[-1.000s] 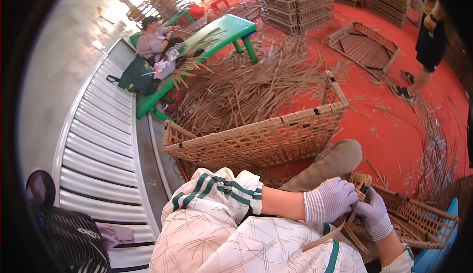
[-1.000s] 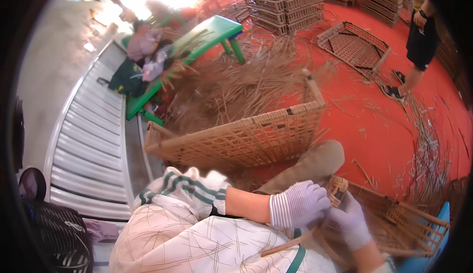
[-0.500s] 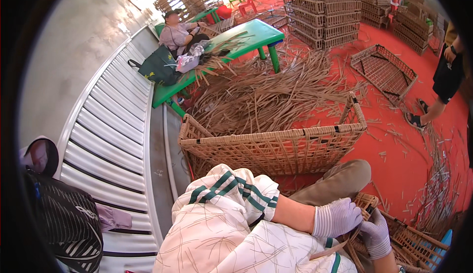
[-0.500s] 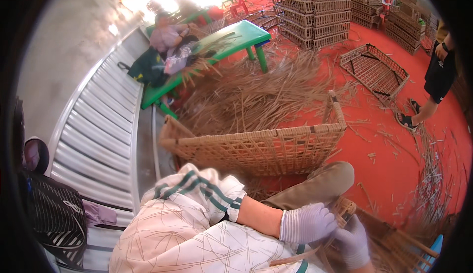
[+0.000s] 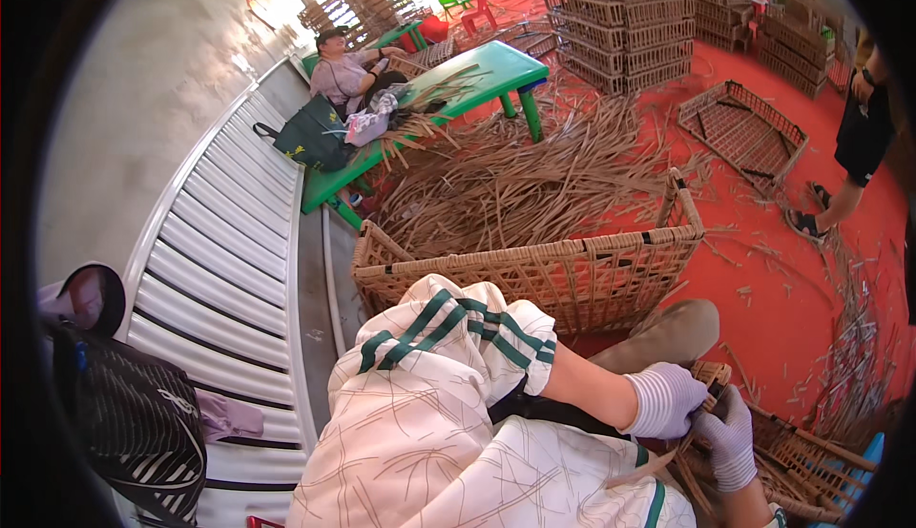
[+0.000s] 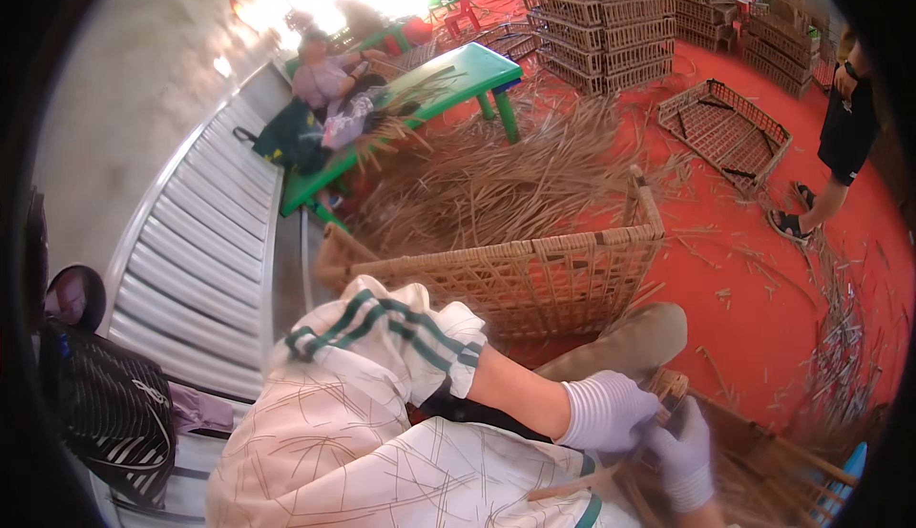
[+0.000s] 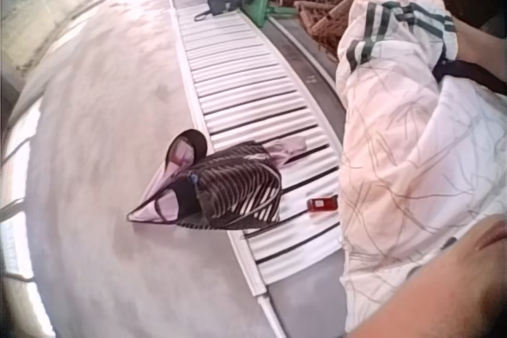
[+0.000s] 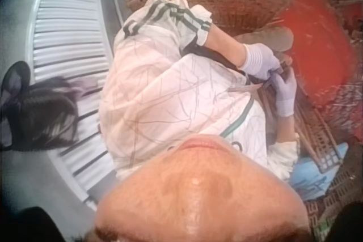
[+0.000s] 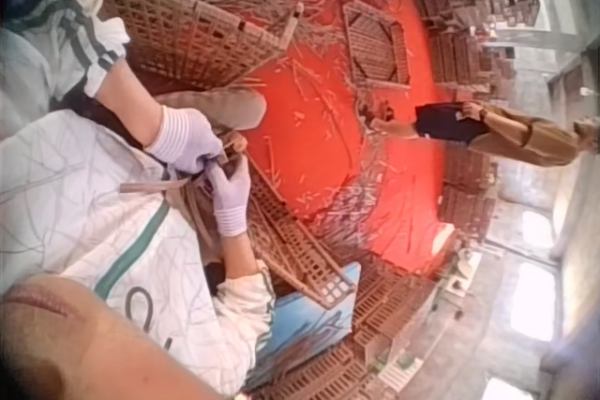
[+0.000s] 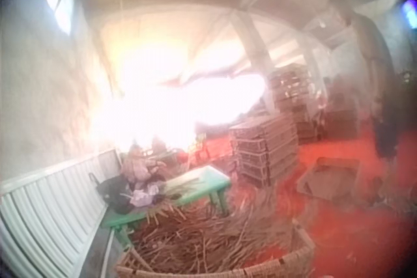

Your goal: Wrapping and securing bamboo strips around the corners and edges of a furniture frame using hand tools and a pneumatic staple gun.

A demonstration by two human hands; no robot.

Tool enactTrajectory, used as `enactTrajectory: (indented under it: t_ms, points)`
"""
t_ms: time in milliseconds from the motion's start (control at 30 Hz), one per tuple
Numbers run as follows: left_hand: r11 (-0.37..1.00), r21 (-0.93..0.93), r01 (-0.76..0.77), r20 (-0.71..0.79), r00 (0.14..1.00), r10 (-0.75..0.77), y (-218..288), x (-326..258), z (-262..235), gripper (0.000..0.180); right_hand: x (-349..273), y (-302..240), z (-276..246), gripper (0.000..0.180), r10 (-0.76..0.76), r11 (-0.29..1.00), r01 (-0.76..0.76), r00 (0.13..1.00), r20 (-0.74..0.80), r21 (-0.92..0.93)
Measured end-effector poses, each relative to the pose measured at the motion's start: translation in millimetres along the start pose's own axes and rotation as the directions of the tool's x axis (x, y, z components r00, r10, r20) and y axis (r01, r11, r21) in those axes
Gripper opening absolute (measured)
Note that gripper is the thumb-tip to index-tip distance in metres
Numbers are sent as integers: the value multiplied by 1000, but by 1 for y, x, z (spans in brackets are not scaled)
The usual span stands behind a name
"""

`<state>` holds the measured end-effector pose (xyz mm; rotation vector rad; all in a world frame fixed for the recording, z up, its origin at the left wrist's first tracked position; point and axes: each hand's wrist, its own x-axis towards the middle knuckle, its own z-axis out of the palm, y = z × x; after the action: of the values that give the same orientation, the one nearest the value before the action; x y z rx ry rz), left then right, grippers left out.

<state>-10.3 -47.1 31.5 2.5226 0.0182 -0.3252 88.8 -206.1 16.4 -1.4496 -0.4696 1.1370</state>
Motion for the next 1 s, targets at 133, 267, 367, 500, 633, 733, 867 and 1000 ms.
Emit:
enactTrajectory:
  t_ms: [133, 267, 367, 500, 633, 733, 867, 1000]
  points:
    - [1000, 4, -28, -91, 995, 29, -8, -9, 13, 26, 3, 3, 1, 59, -31, 1000, 31, 999, -8, 3]
    - [991, 124, -42, -13, 999, 44, 0, -10, 2, 31, 5, 6, 1, 52, -71, 996, 71, 997, -9, 45]
    - [996, 49, 69, 73, 995, -72, 9, -2, -8, 35, 3, 5, 2, 52, -77, 997, 77, 997, 6, 19]
    - [983, -22, 185, 234, 956, -175, 6, 2, -12, 36, 0, 3, 3, 58, -53, 996, 52, 999, -1, -70]
    - [942, -295, 160, 139, 983, -123, -6, -11, 5, 35, -5, 14, -1, 56, -89, 996, 88, 995, -42, -15]
    - [973, -219, -73, 162, 981, 110, -17, -17, -12, 27, 3, 28, -7, 59, -178, 984, 178, 984, 7, -18]
    - [436, -660, 612, 579, 784, -224, 2, -11, -57, 17, 11, 19, -11, 57, -161, 985, 161, 987, 12, -60]
    - [338, -932, 133, 51, 970, -239, -37, -14, -75, 23, 10, 18, -16, 47, -61, 997, 61, 998, 0, -53]
